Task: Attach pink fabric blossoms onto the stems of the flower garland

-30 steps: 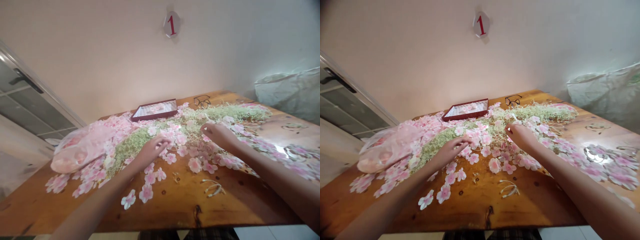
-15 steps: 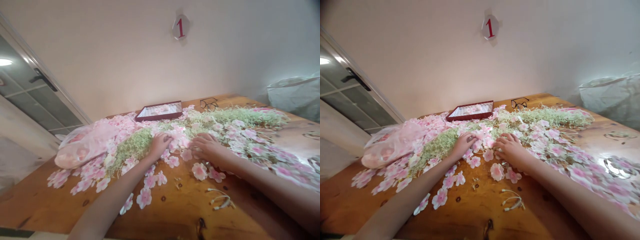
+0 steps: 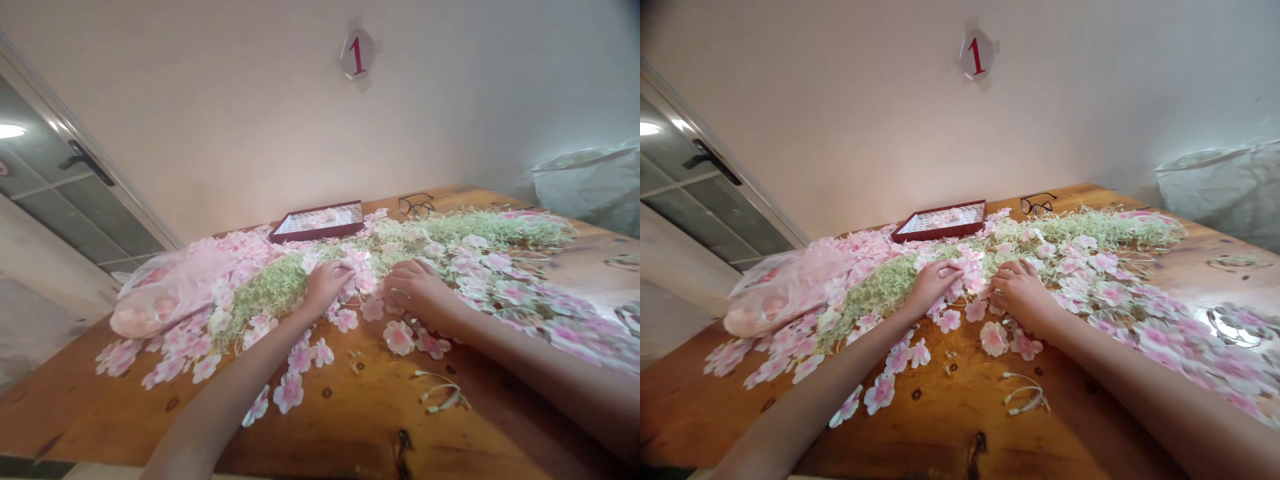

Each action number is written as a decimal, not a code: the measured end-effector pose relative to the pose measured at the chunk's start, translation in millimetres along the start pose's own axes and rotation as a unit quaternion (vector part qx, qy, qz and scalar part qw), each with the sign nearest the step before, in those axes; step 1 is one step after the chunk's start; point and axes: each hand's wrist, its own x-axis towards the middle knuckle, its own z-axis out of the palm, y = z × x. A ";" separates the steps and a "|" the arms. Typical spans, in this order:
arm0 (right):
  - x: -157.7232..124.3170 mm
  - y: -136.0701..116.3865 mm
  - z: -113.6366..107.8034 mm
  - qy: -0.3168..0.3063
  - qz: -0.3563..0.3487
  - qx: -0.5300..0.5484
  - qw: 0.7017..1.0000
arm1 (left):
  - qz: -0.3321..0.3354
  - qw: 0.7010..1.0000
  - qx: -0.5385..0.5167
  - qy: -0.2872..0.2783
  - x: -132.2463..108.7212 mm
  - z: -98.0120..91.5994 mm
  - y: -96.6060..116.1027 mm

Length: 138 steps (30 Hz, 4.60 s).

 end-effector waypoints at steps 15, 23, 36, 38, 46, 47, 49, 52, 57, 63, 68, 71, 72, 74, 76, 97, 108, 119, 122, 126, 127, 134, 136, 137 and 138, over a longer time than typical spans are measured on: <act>1.7 -14.0 -29.5 0.248 0.082 0.136 0.956 | -0.130 0.925 -0.356 -0.034 -18.1 -10.2 28.7; -5.1 -13.8 -31.6 0.151 -0.144 -0.014 0.978 | -0.172 0.854 -0.480 -0.102 -29.3 -6.9 44.7; 1.9 -29.4 -25.4 0.137 0.092 0.200 0.966 | -0.145 0.894 -0.417 -0.074 -29.4 -6.7 43.5; 2.7 -31.4 -24.9 0.085 0.135 0.272 0.949 | -0.146 0.899 -0.405 -0.082 -29.8 -6.3 44.2; 4.7 -23.7 -26.1 0.044 0.167 0.323 0.930 | -0.129 0.925 -0.349 -0.078 -30.8 -4.5 42.7; 4.8 -20.8 -26.6 0.035 0.170 0.311 0.935 | -0.130 0.925 -0.348 -0.077 -30.5 -4.5 41.8; 4.5 -13.3 -25.4 0.021 0.172 0.255 0.951 | -0.134 0.926 -0.346 -0.074 -29.5 -4.1 38.8; 2.5 -0.6 -15.9 0.021 0.125 0.105 0.986 | -0.142 0.926 -0.343 -0.066 -27.3 -2.4 32.3; -0.4 11.4 1.6 -0.010 0.054 -0.021 0.998 | -0.138 0.935 -0.321 -0.059 -24.8 2.0 25.1; 4.1 15.1 0.3 -0.012 0.109 -0.045 0.993 | -0.144 0.937 -0.313 -0.062 -25.8 5.0 23.5; 7.1 22.0 4.6 -0.038 0.085 -0.082 0.992 | -0.153 0.934 -0.317 -0.065 -26.2 6.5 25.4; 4.5 24.8 0.9 -0.049 0.101 -0.107 0.988 | -0.150 0.936 -0.311 -0.066 -25.9 5.3 28.3; 3.0 24.9 -2.4 -0.056 0.115 -0.118 0.985 | -0.146 0.938 -0.308 -0.064 -26.0 4.6 29.0; 0.3 23.6 -11.1 -0.061 0.150 -0.136 0.977 | -0.136 0.941 -0.304 -0.062 -26.3 3.1 29.8; -0.1 20.8 -19.3 -0.029 0.182 -0.145 0.972 | -0.130 0.941 -0.305 -0.063 -26.9 2.3 29.5; 14.9 17.5 8.9 -0.015 0.064 -0.043 0.997 | -0.135 0.936 -0.318 -0.073 -26.9 5.7 31.0; 12.6 -10.0 -25.1 0.006 0.214 0.371 0.904 | -0.127 0.938 -0.317 -0.060 -25.4 3.6 22.2; 9.4 -24.9 -31.6 -0.023 0.291 0.525 0.799 | -0.144 0.928 -0.337 -0.068 -25.8 4.6 24.2; 9.5 -25.4 -31.8 -0.015 0.289 0.508 0.811 | -0.150 0.925 -0.342 -0.068 -26.1 4.8 22.8; 9.9 -25.1 -29.3 0.001 0.254 0.476 0.842 | -0.153 0.918 -0.359 -0.074 -27.4 5.3 23.2; 9.9 -24.7 -28.4 0.007 0.240 0.455 0.857 | -0.153 0.916 -0.363 -0.075 -27.9 5.3 23.7; 7.8 -27.3 -25.6 0.065 0.170 0.292 0.939 | -0.169 0.906 -0.378 -0.086 -29.9 4.0 29.9; 6.3 -30.5 -25.2 0.074 0.169 0.278 0.943 | -0.164 0.908 -0.375 -0.089 -30.3 3.7 31.8; 5.5 -31.9 -24.7 0.081 0.163 0.273 0.945 | -0.165 0.909 -0.373 -0.090 -30.6 3.5 32.7; 4.7 -33.1 -24.1 0.087 0.155 0.270 0.946 | -0.165 0.909 -0.372 -0.091 -31.0 3.2 33.6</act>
